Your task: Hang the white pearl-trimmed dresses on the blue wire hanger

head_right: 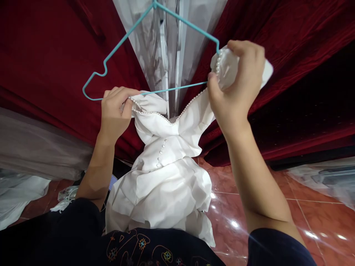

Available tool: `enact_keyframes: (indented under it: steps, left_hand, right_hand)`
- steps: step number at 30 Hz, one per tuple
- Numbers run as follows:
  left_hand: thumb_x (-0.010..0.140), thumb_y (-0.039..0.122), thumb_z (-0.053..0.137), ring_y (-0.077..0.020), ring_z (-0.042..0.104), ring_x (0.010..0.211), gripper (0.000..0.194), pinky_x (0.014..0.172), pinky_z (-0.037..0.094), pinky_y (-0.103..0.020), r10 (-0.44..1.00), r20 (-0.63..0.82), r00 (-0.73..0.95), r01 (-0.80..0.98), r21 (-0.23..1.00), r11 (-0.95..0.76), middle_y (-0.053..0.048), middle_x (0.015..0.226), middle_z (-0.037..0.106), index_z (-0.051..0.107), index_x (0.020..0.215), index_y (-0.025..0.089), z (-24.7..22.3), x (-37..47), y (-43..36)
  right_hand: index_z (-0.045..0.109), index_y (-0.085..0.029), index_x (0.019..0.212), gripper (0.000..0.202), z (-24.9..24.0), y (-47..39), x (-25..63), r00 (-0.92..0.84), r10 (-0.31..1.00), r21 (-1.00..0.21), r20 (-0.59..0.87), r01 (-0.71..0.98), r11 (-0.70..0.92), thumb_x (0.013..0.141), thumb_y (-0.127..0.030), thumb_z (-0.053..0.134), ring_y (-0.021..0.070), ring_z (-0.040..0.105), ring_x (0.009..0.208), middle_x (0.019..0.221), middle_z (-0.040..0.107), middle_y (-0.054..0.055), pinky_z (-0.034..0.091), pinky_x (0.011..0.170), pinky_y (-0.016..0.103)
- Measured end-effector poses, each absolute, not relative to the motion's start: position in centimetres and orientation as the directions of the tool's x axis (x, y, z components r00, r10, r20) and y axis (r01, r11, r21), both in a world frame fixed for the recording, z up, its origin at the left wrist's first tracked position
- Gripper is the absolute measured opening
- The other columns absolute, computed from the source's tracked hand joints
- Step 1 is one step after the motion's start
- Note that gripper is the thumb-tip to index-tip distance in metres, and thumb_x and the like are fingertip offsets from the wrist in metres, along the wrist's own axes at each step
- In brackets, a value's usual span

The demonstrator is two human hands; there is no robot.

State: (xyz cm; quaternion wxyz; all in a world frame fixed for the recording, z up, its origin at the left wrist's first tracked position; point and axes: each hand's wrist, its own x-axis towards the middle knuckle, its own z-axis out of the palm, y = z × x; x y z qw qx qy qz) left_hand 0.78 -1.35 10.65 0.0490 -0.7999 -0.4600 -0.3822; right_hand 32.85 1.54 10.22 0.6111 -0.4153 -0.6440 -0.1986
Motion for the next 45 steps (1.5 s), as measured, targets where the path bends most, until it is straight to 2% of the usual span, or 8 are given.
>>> enact_keyframes:
  steps: [4, 12, 18, 24, 31, 37, 42, 45]
  left_hand:
    - [0.101, 0.011, 0.048, -0.0287, 0.068, 0.107, 0.032, 0.111, 0.045, -0.050, 0.709, 0.654, 0.265, 0.786, 0.279, -0.551, -0.004, 0.105, 0.076, 0.074, 0.112, 0.026, 11.1, 0.3, -1.3]
    - [0.097, 0.010, 0.050, -0.0257, 0.068, 0.099, 0.034, 0.112, 0.048, -0.047, 0.716, 0.637, 0.286, 0.762, 0.302, -0.573, -0.003, 0.104, 0.077, 0.077, 0.109, 0.028, 12.0, -0.6, -1.4]
    - [0.096, 0.009, 0.048, -0.0246, 0.070, 0.100, 0.037, 0.106, 0.051, -0.044, 0.725, 0.626, 0.289, 0.738, 0.336, -0.585, -0.003, 0.103, 0.078, 0.077, 0.110, 0.025, 11.8, -0.1, -1.0]
    - [0.096, 0.008, 0.049, -0.0245, 0.071, 0.103, 0.038, 0.103, 0.051, -0.041, 0.747, 0.600, 0.286, 0.725, 0.374, -0.578, -0.003, 0.103, 0.079, 0.077, 0.112, 0.028, 11.5, 0.6, -0.6]
    - [0.097, 0.007, 0.052, -0.0224, 0.073, 0.099, 0.036, 0.095, 0.052, -0.039, 0.685, 0.654, 0.322, 0.644, 0.379, -0.664, -0.001, 0.106, 0.081, 0.080, 0.110, 0.026, 11.3, 0.9, -0.8]
    - [0.099, 0.011, 0.054, -0.0233, 0.070, 0.103, 0.032, 0.100, 0.054, -0.043, 0.614, 0.734, 0.289, 0.639, 0.330, -0.695, -0.001, 0.107, 0.078, 0.080, 0.108, 0.028, 10.2, 0.7, -0.3]
    - [0.095, 0.025, 0.069, -0.0223, 0.062, 0.095, 0.013, 0.088, 0.052, -0.040, 0.213, 0.977, -0.022, 0.677, 0.172, -0.716, -0.004, 0.098, 0.064, 0.078, 0.104, 0.027, 7.3, -0.8, -0.7]
    - [0.093, 0.025, 0.064, -0.0162, 0.054, 0.078, 0.004, 0.073, 0.046, -0.032, 0.141, 0.955, -0.261, 0.604, 0.276, -0.747, -0.001, 0.087, 0.055, 0.066, 0.096, 0.022, 5.4, -2.4, -1.0]
  right_hand:
    - [0.077, -0.018, 0.108, 0.032, 11.0, 2.5, 33.9, 0.173, 0.419, -0.368, 0.891, 0.816, 0.446, 0.080, -0.006, 0.066, 0.0286, 0.072, 0.094, 0.105, 0.077, 0.012, 0.053, 0.087, 0.043]
    - [0.079, -0.017, 0.083, 0.042, 11.5, 6.4, 38.5, 0.307, 0.207, -0.370, 0.929, 0.787, 0.493, 0.064, 0.008, 0.052, 0.0182, 0.063, 0.062, 0.075, 0.073, 0.006, 0.040, 0.062, 0.033]
    - [0.062, -0.020, 0.066, 0.023, 6.5, 7.1, 42.5, 0.548, 0.376, -0.659, 0.747, 0.683, 0.315, 0.070, 0.002, 0.055, 0.0171, 0.060, 0.060, 0.065, 0.063, 0.003, 0.039, 0.061, 0.035]
    - [0.067, -0.023, 0.083, 0.015, 5.0, 0.4, 38.8, 0.230, 0.256, -0.337, 0.939, 0.758, 0.559, 0.088, -0.030, 0.055, 0.0182, 0.053, 0.059, 0.074, 0.066, 0.007, 0.041, 0.065, 0.041]
    - [0.078, -0.023, 0.113, 0.028, 9.4, -0.7, 33.5, -0.154, 0.244, -0.051, 0.957, 0.743, 0.668, 0.102, -0.040, 0.058, 0.0242, 0.069, 0.099, 0.107, 0.074, 0.010, 0.049, 0.086, 0.043]
    - [0.077, -0.022, 0.100, 0.033, 8.6, 0.1, 31.3, -0.230, 0.405, -0.097, 0.885, 0.760, 0.643, 0.109, -0.042, 0.052, 0.0161, 0.060, 0.080, 0.081, 0.067, 0.001, 0.040, 0.089, 0.040]
    - [0.075, -0.021, 0.095, 0.044, 8.2, -0.5, 31.0, -0.176, 0.446, -0.148, 0.877, 0.785, 0.602, 0.111, -0.051, 0.047, 0.0180, 0.058, 0.080, 0.080, 0.066, 0.002, 0.038, 0.090, 0.041]
    - [0.072, -0.019, 0.093, 0.053, 8.2, -0.4, 31.1, -0.163, 0.486, -0.163, 0.858, 0.813, 0.560, 0.110, -0.059, 0.042, 0.0192, 0.059, 0.081, 0.081, 0.064, 0.003, 0.039, 0.092, 0.044]
